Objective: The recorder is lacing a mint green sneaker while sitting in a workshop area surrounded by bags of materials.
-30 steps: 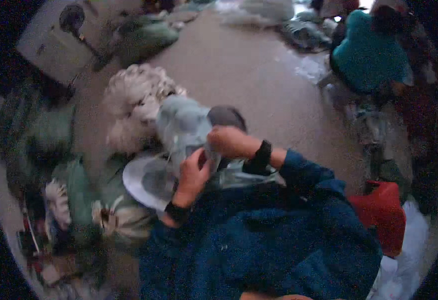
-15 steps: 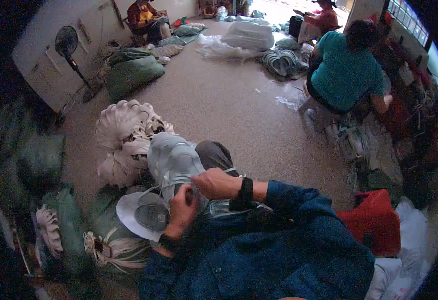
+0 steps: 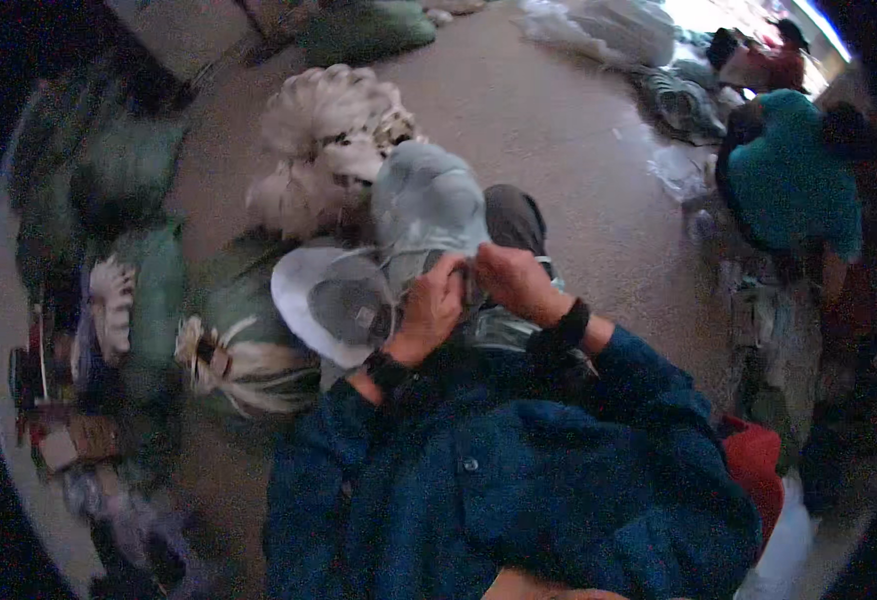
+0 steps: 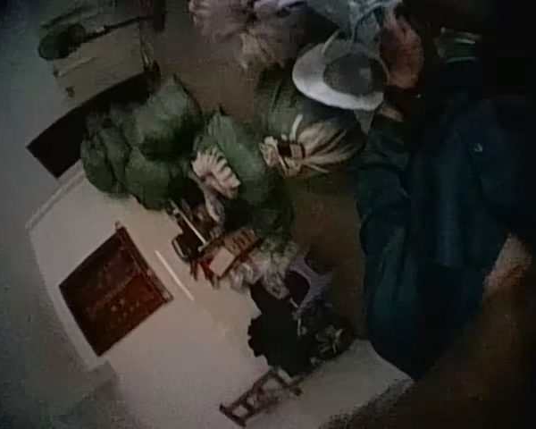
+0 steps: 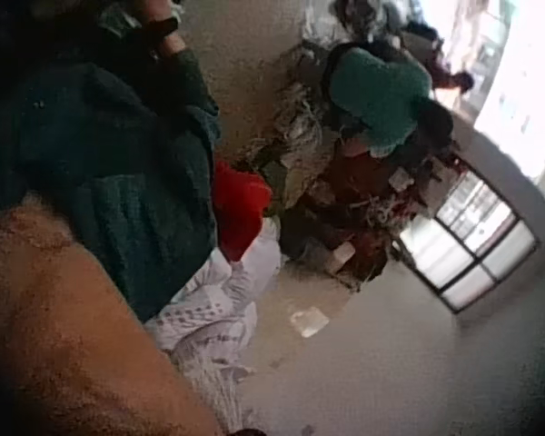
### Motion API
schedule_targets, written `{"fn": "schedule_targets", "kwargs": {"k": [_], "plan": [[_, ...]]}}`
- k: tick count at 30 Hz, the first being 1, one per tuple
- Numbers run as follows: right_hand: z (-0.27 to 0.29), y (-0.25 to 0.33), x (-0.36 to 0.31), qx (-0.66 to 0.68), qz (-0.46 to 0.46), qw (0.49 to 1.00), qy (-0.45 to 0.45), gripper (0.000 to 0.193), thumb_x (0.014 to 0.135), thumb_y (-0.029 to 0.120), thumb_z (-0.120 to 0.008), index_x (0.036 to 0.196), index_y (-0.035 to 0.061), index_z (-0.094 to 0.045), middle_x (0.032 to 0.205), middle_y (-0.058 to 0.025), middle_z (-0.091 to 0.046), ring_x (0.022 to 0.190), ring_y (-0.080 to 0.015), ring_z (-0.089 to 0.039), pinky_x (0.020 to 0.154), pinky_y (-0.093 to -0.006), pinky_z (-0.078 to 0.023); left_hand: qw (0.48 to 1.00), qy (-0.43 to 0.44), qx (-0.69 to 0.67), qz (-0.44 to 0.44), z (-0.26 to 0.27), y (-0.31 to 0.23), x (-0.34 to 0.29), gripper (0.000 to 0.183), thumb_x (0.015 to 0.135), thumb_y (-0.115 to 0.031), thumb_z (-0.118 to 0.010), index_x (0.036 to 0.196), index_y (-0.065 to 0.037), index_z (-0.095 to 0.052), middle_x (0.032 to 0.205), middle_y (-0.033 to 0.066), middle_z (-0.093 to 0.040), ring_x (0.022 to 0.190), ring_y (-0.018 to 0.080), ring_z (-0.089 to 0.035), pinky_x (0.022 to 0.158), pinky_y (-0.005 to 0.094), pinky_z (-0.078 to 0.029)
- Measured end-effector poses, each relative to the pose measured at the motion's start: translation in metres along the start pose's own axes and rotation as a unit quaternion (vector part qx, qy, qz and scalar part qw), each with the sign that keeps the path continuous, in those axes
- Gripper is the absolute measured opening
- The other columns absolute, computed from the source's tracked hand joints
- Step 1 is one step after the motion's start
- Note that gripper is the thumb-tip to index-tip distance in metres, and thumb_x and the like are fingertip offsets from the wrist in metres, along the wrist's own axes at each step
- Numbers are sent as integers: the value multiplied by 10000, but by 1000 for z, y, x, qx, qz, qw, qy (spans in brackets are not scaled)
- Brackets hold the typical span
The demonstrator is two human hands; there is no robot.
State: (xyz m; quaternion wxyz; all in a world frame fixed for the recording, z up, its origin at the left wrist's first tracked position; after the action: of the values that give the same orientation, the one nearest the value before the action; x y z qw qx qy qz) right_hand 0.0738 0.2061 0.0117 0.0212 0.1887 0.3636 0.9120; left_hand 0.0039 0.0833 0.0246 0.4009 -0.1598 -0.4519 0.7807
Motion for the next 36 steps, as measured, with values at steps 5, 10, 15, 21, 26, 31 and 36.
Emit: {"fn": "schedule_targets", "kwargs": {"k": [5, 10, 15, 21, 26, 31, 36], "plan": [[16, 17, 1, -62, -72, 992, 78, 297, 867, 276, -622, 809, 9, -504, 730, -226, -579, 700, -437, -577, 600, -487, -442, 1000, 5, 12, -17, -5, -1, 4, 249, 933, -111, -467, 1105, -15, -619, 1023, 237, -653, 995, 391, -630, 833, 445, -495], [14, 22, 7, -75, -35, 992, 99, 306, 827, 315, -644, 895, 28, -564, 803, -205, -642, 768, -428, -626, 658, -487, -494, 997, -20, 62, -50, -10, 3, 6, 212, 895, -113, -514, 1066, -32, -611, 855, 255, -630, 810, 442, -610, 671, 497, -471], [24, 10, 0, -18, -74, 995, 57, 305, 812, 246, -673, 974, 29, -533, 870, -191, -605, 832, -409, -608, 697, -452, -491, 980, 152, -125, 19, 26, 7, -6, 189, 913, -170, -574, 1026, -33, -640, 755, 122, -650, 737, 293, -649, 661, 402, -500], [20, 9, -1, 33, -50, 997, -37, 230, 848, 135, -668, 981, 17, -521, 860, -139, -569, 784, -282, -604, 692, -364, -488, 883, 49, -465, 37, 157, -16, -41, 128, 913, -109, -603, 998, -25, -647, 1037, 58, -621, 913, 112, -583, 793, 244, -471], [25, 4, 10, 62, -43, 993, -94, 166, 868, 98, -657, 970, 22, -551, 945, -102, -572, 899, -225, -592, 706, -317, -499, 992, 77, -84, 47, 126, 1, -45, 145, 888, -113, -631, 977, 0, -642, 907, 42, -627, 769, 117, -577, 704, 254, -464], [14, -18, 12, 88, 37, 994, -61, 197, 833, 76, -672, 992, 35, -563, 913, -111, -579, 867, -288, -586, 780, -330, -469, 967, -63, 182, -166, 82, -23, -22, 204, 788, -136, -692, 954, -34, -631, 894, 77, -602, 819, 242, -575, 752, 357, -449], [15, -16, 5, 354, -140, 924, 34, 150, 883, 104, -648, 970, 26, -553, 857, -54, -556, 815, -152, -539, 722, -291, -455, 908, -43, 335, -249, 38, -39, -10, 263, 746, -212, -723, 955, -99, -610, 965, 84, -590, 976, 289, -541, 908, 462, -374]]}}
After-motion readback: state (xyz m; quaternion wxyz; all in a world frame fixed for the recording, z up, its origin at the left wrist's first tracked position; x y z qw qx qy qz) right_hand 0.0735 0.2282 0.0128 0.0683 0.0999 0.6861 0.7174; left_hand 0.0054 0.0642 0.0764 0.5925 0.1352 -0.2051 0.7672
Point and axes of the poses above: each hand's wrist, its own x-axis towards the middle knuckle, its own z-axis out of the back of the hand, y = z × x, the point moved 6 cm from there along x, towards the middle knuckle
